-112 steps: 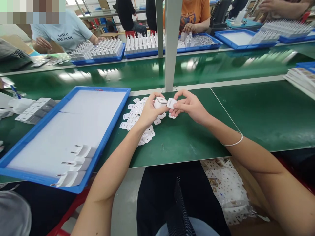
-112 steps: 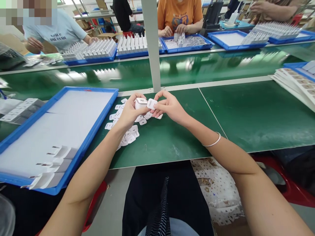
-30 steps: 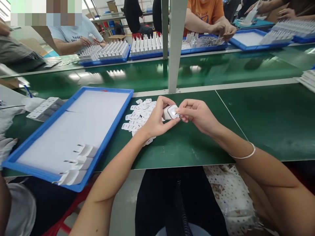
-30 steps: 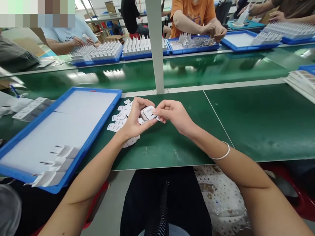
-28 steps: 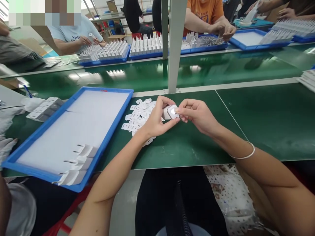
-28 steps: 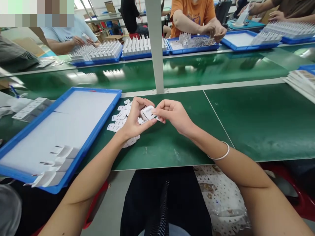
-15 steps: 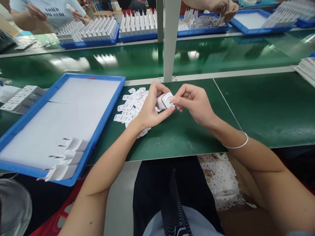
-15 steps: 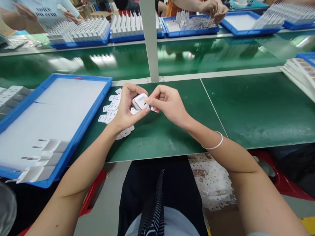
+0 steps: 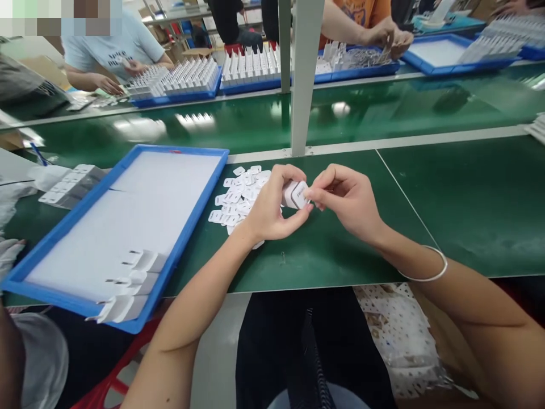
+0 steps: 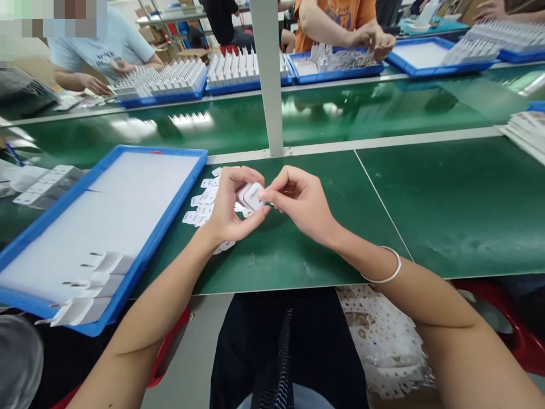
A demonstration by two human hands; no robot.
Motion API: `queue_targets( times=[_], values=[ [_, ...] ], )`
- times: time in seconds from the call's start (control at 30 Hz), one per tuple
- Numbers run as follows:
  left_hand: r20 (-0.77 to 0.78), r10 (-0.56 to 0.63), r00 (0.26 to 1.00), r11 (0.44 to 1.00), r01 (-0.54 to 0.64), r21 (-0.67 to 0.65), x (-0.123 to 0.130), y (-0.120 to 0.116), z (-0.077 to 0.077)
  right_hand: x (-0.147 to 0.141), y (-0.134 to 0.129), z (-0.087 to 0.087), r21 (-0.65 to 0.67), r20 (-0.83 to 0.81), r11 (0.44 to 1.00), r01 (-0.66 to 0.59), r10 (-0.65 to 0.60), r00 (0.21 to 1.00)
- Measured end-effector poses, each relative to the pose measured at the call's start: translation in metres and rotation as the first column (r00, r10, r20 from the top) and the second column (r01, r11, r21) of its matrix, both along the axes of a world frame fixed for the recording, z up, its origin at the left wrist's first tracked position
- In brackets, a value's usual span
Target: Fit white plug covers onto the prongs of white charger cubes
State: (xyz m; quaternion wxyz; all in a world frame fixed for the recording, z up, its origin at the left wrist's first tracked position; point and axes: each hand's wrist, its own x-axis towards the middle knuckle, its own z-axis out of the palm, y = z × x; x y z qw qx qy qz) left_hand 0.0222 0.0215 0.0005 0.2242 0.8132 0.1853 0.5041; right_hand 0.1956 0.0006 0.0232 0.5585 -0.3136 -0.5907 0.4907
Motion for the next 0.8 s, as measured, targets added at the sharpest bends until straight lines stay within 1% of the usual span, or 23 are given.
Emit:
queue_targets(
  times=[0.13,0.2,0.27,0.33,0.37,0.43,0.5,0.57,0.67,0.8],
  values=[
    [0.006,0.012,1.0,0.999,-0.012,0.031,-0.001,-0.002,0.0,0.0,-0.002,0.0,0.003,-0.007,0.999,-0.038,0.038,0.999],
    [0.02,-0.019,1.0,0.999,0.019,0.026,-0.001,-0.004,0.001,0.002,-0.001,0.001,-0.012,-0.005,0.997,-0.071,0.071,0.997],
    [0.05,-0.07,0.996,0.997,0.072,-0.037,0.001,-0.007,0.003,0.003,0.0,0.002,-0.037,-0.01,0.993,-0.114,0.113,0.994],
    [0.112,-0.086,0.99,0.982,0.103,-0.158,0.003,-0.01,0.005,0.003,0.002,0.003,-0.078,-0.034,0.98,-0.183,0.181,0.983],
    [0.149,-0.075,0.986,0.966,0.108,-0.233,0.003,-0.011,0.006,0.003,0.003,0.003,-0.104,-0.057,0.968,-0.227,0.222,0.973],
    [0.22,-0.044,0.975,0.915,0.127,-0.383,0.004,-0.013,0.007,0.003,0.004,0.002,-0.149,-0.117,0.935,-0.321,0.306,0.945],
    [0.271,-0.023,0.962,0.858,0.158,-0.488,0.004,-0.014,0.008,0.003,0.005,0.002,-0.164,-0.156,0.904,-0.394,0.371,0.916],
    [0.295,-0.008,0.955,0.833,0.17,-0.526,0.004,-0.013,0.009,0.002,0.006,0.0,-0.152,-0.16,0.895,-0.418,0.395,0.904],
    [0.302,-0.003,0.953,0.84,0.167,-0.517,0.004,-0.012,0.01,0.002,0.006,-0.004,-0.128,-0.163,0.894,-0.43,0.409,0.898],
    [0.306,0.006,0.952,0.822,0.169,-0.544,0.004,-0.014,0.011,0.001,0.006,-0.009,-0.093,-0.171,0.857,-0.507,0.488,0.856]
  ],
)
